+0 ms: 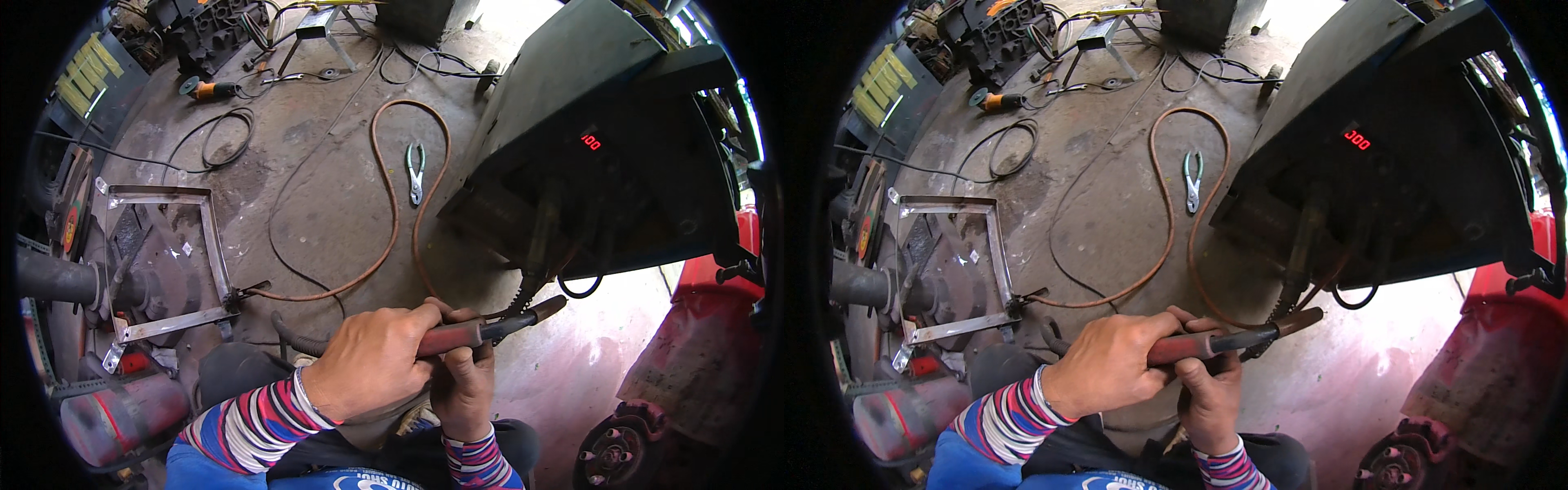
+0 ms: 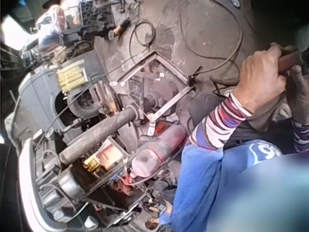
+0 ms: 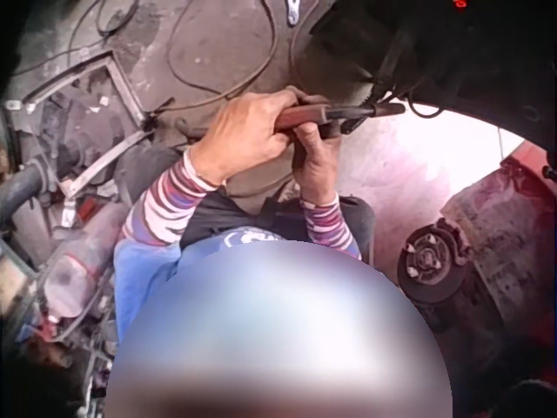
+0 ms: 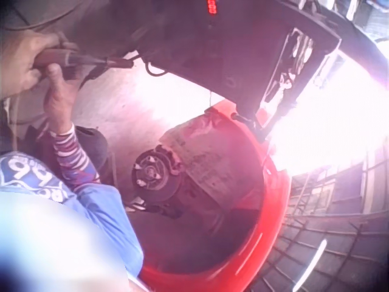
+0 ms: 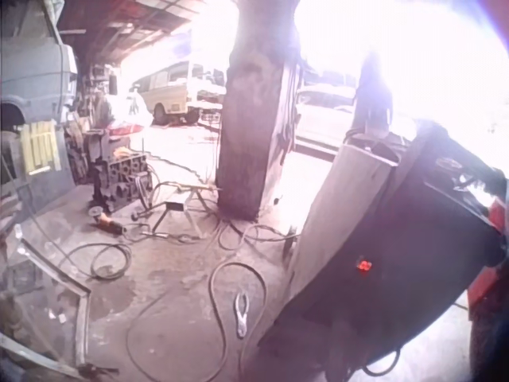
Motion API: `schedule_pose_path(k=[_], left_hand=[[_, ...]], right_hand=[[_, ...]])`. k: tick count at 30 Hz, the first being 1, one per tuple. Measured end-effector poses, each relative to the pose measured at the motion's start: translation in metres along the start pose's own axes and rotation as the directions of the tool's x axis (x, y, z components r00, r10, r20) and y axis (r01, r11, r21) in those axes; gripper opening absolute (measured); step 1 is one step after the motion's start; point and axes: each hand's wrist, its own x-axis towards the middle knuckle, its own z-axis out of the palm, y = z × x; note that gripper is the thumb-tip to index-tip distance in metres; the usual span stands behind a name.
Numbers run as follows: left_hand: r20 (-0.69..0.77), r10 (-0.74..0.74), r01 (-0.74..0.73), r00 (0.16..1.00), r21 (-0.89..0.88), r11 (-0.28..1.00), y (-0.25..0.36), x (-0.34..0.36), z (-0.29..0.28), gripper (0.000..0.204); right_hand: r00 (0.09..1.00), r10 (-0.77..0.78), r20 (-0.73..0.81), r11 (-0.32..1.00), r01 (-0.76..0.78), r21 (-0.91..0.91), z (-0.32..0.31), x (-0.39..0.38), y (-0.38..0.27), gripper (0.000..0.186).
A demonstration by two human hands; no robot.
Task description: The person sits on the floor and works on a welding machine, adjusting cables and opening the casing. They use pliers to cut wires and manipulate internal components.
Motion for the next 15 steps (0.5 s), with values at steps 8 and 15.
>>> schedule_pose_path(k=[8, 15], left_hand=[[-0.012, 0.022, -0.021, 1.000, 0.041, 0.999, -0.013, 0.000, -0.013, 0.033], [0.153, -0.100, 0.115, 0.983, -0.093, 0.989, -0.014, 0.008, -0.016, 0.039]], right_hand=[[0.999, 0.006, 0.039, 0.991, 0.000, -0.132, 0.007, 0.013, 0.010, 0.051], [0.998, 0.063, 0.016, 0.988, -0.060, -0.145, 0.008, 0.015, 0.000, 0.055]])
